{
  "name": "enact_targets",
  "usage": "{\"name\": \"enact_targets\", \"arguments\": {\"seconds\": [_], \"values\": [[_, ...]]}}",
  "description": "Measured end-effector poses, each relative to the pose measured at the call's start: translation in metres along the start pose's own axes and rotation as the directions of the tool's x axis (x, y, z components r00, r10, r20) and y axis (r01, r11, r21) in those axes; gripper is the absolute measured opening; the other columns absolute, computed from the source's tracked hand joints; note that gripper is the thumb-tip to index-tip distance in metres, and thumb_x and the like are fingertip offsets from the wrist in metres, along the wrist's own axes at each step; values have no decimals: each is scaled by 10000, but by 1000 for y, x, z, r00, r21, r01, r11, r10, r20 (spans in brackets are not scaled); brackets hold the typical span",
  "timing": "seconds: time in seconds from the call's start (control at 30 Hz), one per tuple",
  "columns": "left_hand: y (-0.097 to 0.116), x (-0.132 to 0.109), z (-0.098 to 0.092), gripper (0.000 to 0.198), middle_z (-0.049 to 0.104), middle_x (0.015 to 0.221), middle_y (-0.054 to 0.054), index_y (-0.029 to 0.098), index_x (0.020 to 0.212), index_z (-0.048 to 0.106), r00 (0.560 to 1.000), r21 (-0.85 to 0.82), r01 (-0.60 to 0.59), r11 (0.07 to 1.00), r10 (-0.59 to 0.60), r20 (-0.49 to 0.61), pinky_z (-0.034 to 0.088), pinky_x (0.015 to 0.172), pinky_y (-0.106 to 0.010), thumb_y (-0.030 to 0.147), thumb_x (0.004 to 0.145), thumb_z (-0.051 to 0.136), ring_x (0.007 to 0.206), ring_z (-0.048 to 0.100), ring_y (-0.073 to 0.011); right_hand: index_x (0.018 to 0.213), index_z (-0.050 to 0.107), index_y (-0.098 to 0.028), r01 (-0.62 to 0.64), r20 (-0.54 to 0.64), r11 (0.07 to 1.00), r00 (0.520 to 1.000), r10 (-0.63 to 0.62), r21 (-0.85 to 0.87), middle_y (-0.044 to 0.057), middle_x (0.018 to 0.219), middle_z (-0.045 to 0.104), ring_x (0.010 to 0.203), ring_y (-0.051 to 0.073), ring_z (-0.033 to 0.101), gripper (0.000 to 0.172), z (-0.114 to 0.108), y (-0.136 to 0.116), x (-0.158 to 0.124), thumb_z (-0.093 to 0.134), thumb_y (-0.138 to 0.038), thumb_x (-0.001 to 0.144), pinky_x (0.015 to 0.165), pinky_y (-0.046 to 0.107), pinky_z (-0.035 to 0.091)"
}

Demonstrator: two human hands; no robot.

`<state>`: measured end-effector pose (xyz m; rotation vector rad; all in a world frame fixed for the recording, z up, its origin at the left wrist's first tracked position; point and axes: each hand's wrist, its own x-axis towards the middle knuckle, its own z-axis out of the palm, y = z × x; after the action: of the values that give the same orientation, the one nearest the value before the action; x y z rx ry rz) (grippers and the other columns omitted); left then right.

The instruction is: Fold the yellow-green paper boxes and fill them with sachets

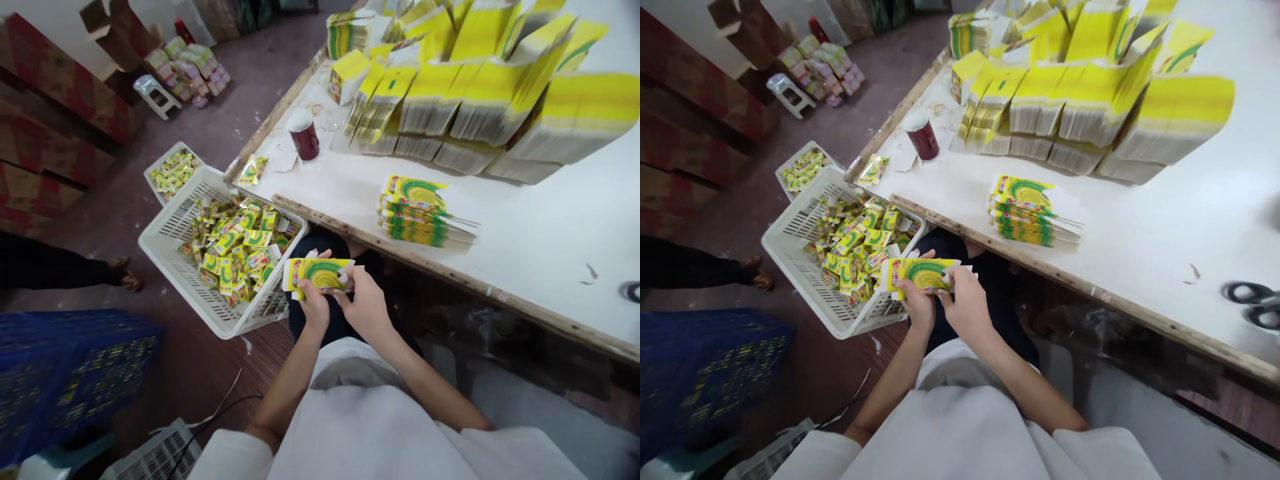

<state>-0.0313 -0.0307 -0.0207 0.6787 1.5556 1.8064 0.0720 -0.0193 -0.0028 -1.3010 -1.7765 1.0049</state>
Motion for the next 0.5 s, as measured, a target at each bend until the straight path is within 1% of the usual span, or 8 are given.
{"name": "enact_targets", "arguments": {"seconds": [0.07,0.1,0.17,0.23,0.33,0.4,0.43,0.5], "values": [[5,1,1,695,728,1100,-132,174,1087,704,998,-102,35,994,-30,47,550,899,-373,755,843,411,1117,653,-290,844,452,-227,-39,53,995,998,34,93,-3,781,570,664,169,539,199,-4,-1,1,632,-214,759,619,278,426],[8,2,2,679,724,1097,-133,179,1082,699,993,-174,90,981,-75,90,552,886,-382,750,843,421,1103,657,-289,837,456,-227,-56,86,989,995,44,137,-17,756,562,633,153,528,195,-6,-1,1,634,-219,758,596,262,416],[17,4,6,626,721,1046,-126,180,1040,691,966,-310,230,923,-176,191,545,886,-398,721,861,431,1040,671,-271,811,463,-225,-68,142,977,989,39,203,-35,715,536,593,131,496,177,-8,-2,1,632,-218,757,562,241,393],[25,8,10,553,701,917,-88,184,978,675,947,-418,297,858,-210,242,538,884,-401,675,883,440,915,678,-229,799,474,-220,-53,168,961,986,6,271,-37,713,523,600,122,485,149,-7,-3,0,619,-205,764,563,233,389],[31,13,14,547,578,715,-12,189,878,631,968,-516,235,824,-152,198,539,811,-359,705,858,451,679,602,-158,827,502,-212,-43,175,925,984,-25,377,-24,788,551,673,120,508,164,-2,-7,-4,654,-219,766,626,234,420],[32,15,15,599,501,653,16,187,815,606,981,-527,188,828,-129,147,532,737,-320,766,818,451,581,523,-126,862,516,-211,-74,193,907,981,-8,415,-20,830,569,717,123,519,213,2,-8,-5,696,-242,751,664,238,433],[31,15,15,611,488,643,21,187,802,601,984,-521,176,835,-128,127,526,710,-305,780,806,454,563,504,-119,870,518,-212,-98,206,900,978,9,424,-22,833,571,722,123,519,234,3,-7,-5,710,-252,741,670,239,434],[27,15,15,605,530,674,6,188,838,617,986,-478,163,863,-129,103,524,705,-300,772,813,460,595,540,-130,865,514,-213,-149,233,882,971,46,446,-29,813,571,700,121,514,247,3,-5,-3,714,-264,728,647,235,430]]}}
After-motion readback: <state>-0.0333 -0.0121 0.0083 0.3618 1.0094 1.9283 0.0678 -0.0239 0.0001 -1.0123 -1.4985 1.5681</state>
